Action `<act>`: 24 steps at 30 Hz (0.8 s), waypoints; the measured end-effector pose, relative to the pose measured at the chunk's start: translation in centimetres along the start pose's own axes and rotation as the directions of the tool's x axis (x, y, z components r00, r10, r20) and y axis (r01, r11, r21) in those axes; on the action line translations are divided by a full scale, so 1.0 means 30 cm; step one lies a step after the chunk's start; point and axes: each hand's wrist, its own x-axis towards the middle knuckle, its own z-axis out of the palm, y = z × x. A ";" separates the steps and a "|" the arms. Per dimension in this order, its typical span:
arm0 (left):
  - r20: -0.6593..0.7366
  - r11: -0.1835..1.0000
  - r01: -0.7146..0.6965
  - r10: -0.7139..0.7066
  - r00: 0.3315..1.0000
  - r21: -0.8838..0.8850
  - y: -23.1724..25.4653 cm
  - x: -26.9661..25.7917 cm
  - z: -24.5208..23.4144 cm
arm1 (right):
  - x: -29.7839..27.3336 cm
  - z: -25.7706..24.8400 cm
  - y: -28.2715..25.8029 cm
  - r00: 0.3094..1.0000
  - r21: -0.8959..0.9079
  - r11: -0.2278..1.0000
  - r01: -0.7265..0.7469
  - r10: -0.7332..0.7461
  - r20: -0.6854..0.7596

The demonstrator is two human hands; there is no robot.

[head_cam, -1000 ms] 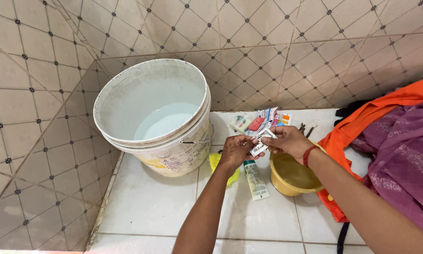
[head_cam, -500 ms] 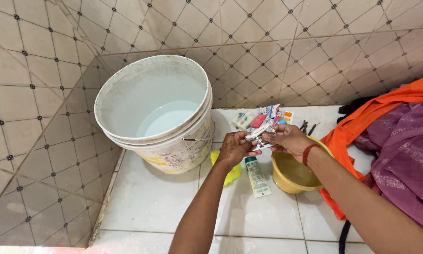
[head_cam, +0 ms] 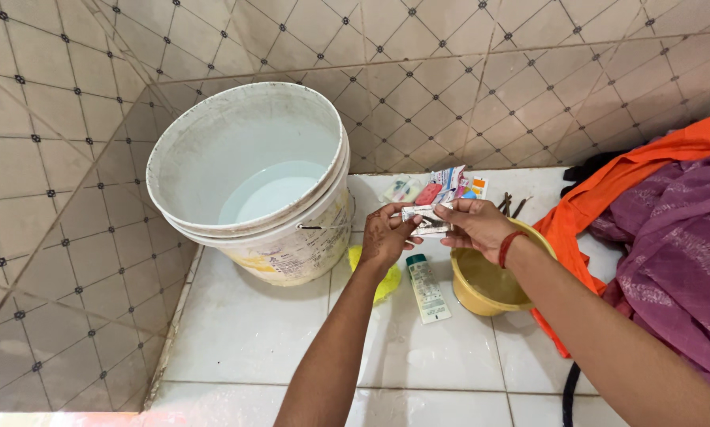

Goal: The person wipes a wall-mounted metal shelf and the surrounding tiled wall with a yellow scrub sponge, then wipes an orange plastic basket and a yellow mug. They then sit on the floor and arrange toiletry tubes and bottles next to a bucket of water, dipping items in the mug.

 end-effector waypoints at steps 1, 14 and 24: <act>-0.002 1.000 -0.019 0.019 1.000 -0.012 0.000 -0.001 0.000 | 0.005 -0.001 0.003 1.000 0.001 1.000 0.010 -0.010 -0.008; -0.134 0.972 -0.142 0.118 0.984 -0.187 0.033 0.018 0.023 | 0.013 0.032 0.015 0.995 0.257 0.965 0.045 -0.067 0.077; -0.090 0.921 -0.083 0.053 0.995 -0.380 0.093 0.010 0.062 | -0.009 0.102 0.004 0.986 0.255 0.965 0.054 -0.092 0.138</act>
